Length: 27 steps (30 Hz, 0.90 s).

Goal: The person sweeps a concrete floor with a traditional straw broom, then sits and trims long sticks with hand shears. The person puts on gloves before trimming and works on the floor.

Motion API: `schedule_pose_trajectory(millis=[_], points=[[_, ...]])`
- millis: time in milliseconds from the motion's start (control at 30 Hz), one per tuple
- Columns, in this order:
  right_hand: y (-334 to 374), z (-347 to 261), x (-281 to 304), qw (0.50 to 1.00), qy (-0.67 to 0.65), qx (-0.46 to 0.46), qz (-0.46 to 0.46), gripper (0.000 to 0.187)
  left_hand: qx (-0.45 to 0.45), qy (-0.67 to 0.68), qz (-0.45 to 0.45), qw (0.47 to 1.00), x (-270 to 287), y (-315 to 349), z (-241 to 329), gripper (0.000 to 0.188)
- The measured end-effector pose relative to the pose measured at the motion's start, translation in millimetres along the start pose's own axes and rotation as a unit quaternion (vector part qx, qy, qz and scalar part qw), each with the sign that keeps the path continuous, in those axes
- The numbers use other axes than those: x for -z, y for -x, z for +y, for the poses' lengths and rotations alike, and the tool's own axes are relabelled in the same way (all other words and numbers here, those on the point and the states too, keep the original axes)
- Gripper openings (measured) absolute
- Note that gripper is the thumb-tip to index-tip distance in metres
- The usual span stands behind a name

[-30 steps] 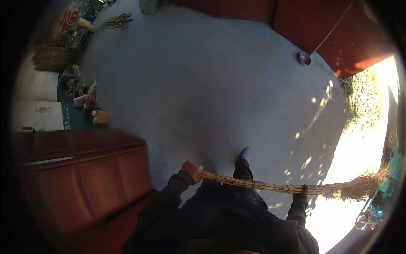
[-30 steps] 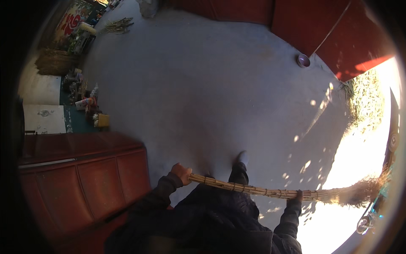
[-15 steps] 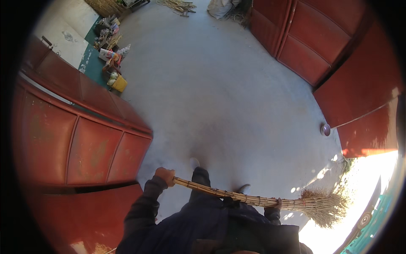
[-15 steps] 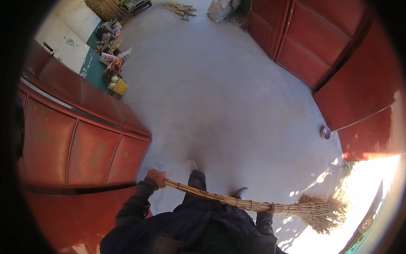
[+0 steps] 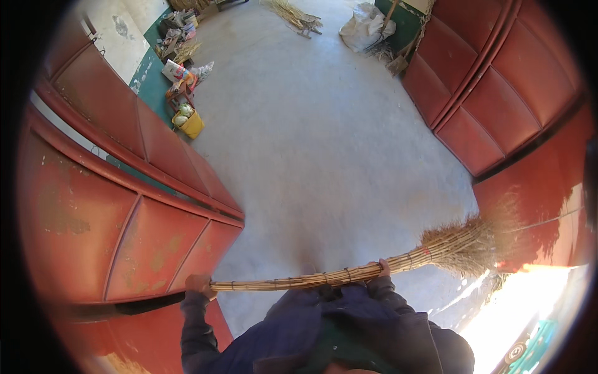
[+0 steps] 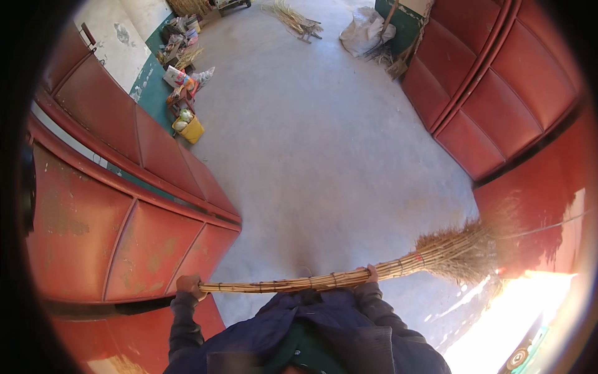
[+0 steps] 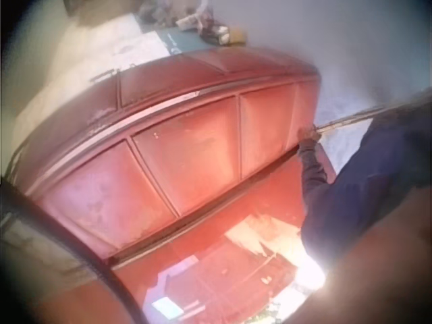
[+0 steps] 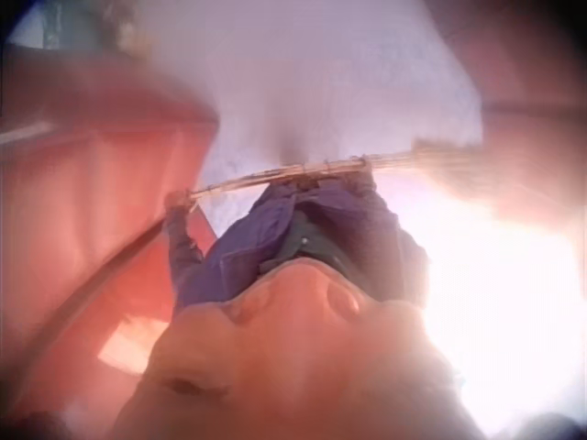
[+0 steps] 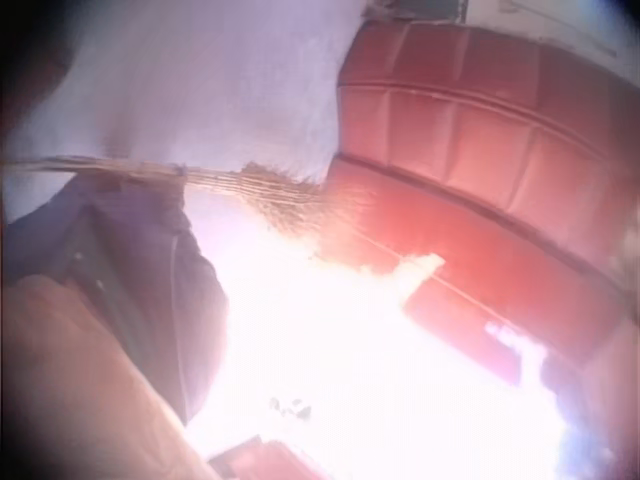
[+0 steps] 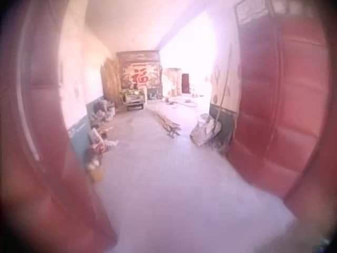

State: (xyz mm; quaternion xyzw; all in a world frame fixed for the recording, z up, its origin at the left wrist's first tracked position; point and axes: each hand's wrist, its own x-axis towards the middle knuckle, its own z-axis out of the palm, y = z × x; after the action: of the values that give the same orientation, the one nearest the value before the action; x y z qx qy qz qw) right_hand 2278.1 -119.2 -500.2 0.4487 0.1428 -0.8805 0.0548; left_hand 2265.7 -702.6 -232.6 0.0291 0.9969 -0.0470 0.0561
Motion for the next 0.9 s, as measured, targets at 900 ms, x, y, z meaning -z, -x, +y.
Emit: schedule_pose_trajectory(millis=[900], points=[[-654.8,83.1,-794.8,0.871,0.446,-0.035,-0.203,0.027,0.367,-0.125,-0.128,0.913,-44.1,-364.6,146.2,0.021]])
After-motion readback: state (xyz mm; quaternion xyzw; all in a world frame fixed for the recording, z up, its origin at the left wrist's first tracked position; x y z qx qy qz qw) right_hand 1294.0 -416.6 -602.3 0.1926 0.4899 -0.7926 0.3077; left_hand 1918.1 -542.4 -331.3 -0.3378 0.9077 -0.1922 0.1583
